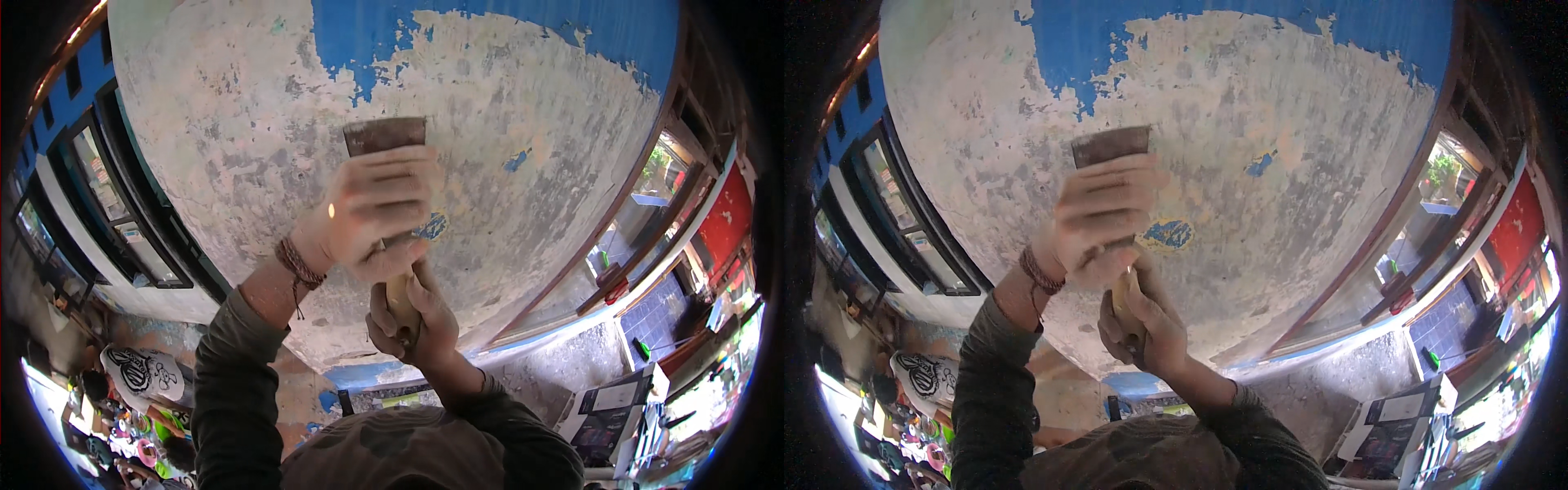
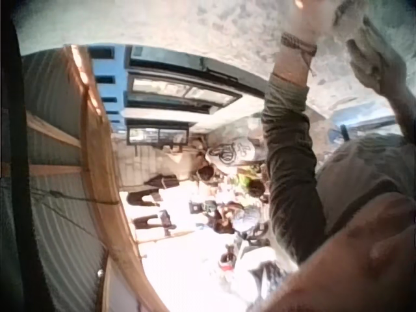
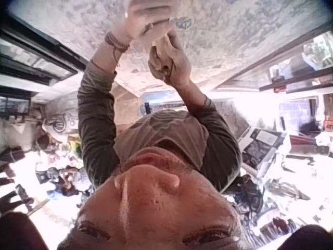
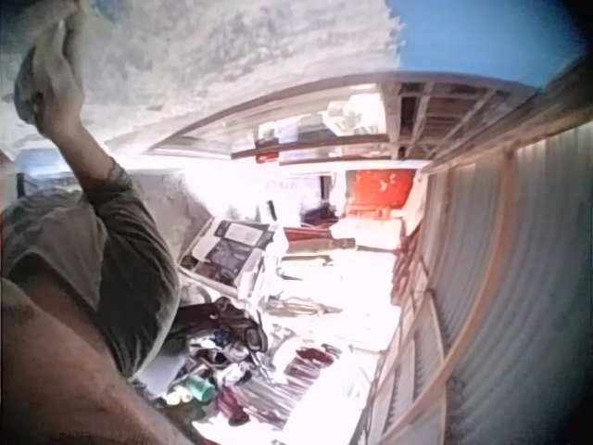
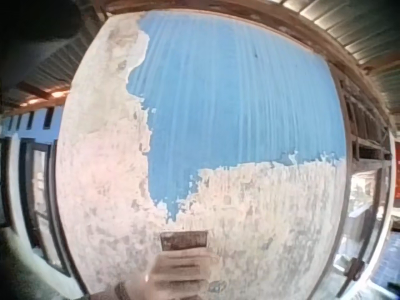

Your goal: The person uses a putty knife to scrape blue and white paint from a curved wall.

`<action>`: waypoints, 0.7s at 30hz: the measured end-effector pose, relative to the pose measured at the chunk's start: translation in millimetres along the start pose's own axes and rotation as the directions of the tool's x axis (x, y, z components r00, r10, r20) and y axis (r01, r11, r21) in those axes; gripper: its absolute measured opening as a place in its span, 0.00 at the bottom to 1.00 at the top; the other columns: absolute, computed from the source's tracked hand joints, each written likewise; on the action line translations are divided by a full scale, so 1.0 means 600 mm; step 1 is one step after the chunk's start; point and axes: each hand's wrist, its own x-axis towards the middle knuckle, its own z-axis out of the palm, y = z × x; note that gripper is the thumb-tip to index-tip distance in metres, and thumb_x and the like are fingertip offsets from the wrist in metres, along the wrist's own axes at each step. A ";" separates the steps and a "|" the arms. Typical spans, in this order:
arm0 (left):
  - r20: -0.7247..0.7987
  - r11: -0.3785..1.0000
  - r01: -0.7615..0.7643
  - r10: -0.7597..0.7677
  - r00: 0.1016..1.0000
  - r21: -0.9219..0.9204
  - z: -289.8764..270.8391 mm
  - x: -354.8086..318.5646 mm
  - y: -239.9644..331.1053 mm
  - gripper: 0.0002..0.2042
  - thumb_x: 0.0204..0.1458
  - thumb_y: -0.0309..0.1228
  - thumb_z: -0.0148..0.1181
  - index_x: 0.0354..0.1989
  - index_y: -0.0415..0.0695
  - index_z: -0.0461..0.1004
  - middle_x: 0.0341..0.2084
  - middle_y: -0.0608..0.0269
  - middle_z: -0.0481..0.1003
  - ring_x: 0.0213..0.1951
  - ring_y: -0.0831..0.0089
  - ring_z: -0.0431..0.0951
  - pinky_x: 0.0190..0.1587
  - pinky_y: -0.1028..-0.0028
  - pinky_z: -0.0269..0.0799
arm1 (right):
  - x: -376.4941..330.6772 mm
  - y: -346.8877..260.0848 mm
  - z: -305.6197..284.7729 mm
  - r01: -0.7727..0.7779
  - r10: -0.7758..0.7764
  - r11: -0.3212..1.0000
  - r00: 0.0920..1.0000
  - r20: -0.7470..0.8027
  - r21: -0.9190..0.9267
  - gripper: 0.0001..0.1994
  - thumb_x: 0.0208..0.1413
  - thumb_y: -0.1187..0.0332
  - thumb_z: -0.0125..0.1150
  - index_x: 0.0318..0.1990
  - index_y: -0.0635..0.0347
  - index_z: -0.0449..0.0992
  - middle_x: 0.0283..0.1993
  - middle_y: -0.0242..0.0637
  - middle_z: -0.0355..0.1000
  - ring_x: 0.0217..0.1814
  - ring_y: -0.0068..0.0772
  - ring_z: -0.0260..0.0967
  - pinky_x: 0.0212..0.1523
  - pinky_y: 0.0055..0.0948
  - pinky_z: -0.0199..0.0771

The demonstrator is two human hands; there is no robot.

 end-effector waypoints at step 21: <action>-0.188 0.999 -0.022 0.028 0.982 0.032 -0.007 0.034 -0.026 0.07 0.19 0.28 0.49 0.13 0.41 0.66 0.17 0.63 0.68 0.24 0.60 0.75 0.47 0.59 0.77 | 0.023 -0.039 0.056 -0.047 0.016 0.985 0.983 -0.183 -0.166 0.23 0.63 0.52 0.46 0.61 0.49 0.55 0.20 0.35 0.59 0.09 0.20 0.46 0.07 0.19 0.47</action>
